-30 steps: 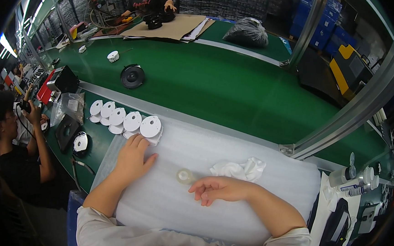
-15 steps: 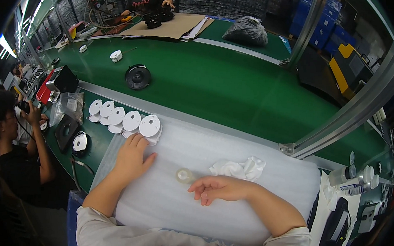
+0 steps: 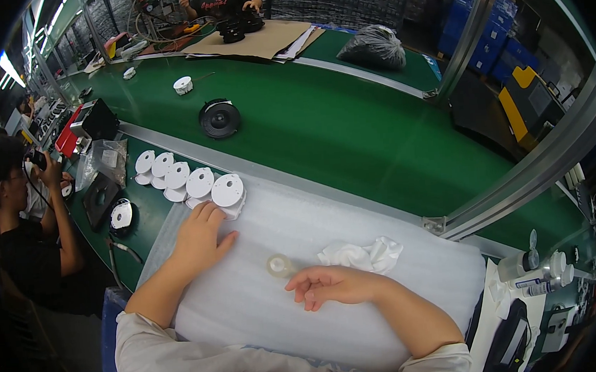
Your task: The person assembles and cleans small white plastic electronic components at a factory station. The cleaning is performed with a cleaning cloth and solution from an applicator bottle.
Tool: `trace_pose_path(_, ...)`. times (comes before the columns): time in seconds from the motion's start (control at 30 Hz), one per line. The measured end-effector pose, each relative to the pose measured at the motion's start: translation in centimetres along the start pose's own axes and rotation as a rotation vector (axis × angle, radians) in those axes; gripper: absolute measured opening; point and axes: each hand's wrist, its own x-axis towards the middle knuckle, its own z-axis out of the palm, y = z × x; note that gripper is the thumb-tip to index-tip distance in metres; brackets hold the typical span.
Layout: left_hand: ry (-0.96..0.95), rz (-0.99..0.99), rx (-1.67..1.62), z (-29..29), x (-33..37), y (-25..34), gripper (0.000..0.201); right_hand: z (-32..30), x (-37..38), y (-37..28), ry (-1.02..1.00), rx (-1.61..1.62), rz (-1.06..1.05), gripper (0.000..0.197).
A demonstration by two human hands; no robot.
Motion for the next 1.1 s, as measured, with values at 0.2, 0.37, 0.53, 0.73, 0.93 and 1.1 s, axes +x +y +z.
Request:
trace_pose_path(0.2,-0.031,-0.04,-0.034,-0.12,0.02,0.17,0.034,0.29,-0.13,-0.13,0.041,0.015,-0.014,0.031)
trace_pose_path(0.37,-0.026,-0.035,-0.028,-0.13,-0.06,0.13,0.034,0.26,-0.04,0.0,0.042,0.025,-0.005,0.031)
trace_pose_path(0.53,-0.027,-0.035,-0.026,-0.18,0.01,0.22,0.034,0.25,-0.11,-0.03,0.039,0.028,-0.009,0.031)
trace_pose_path(0.73,-0.031,-0.014,-0.015,-0.01,0.0,-0.06,0.037,0.25,-0.02,0.01,0.033,0.028,-0.016,0.031)
trace_pose_path(0.93,-0.027,-0.013,-0.011,0.1,0.02,-0.1,0.037,0.23,-0.07,0.13,0.042,0.02,-0.011,0.032)
trace_pose_path(1.1,-0.032,-0.015,-0.019,0.06,-0.01,-0.11,0.036,0.14,-0.04,0.05,0.021,0.008,-0.01,0.033)
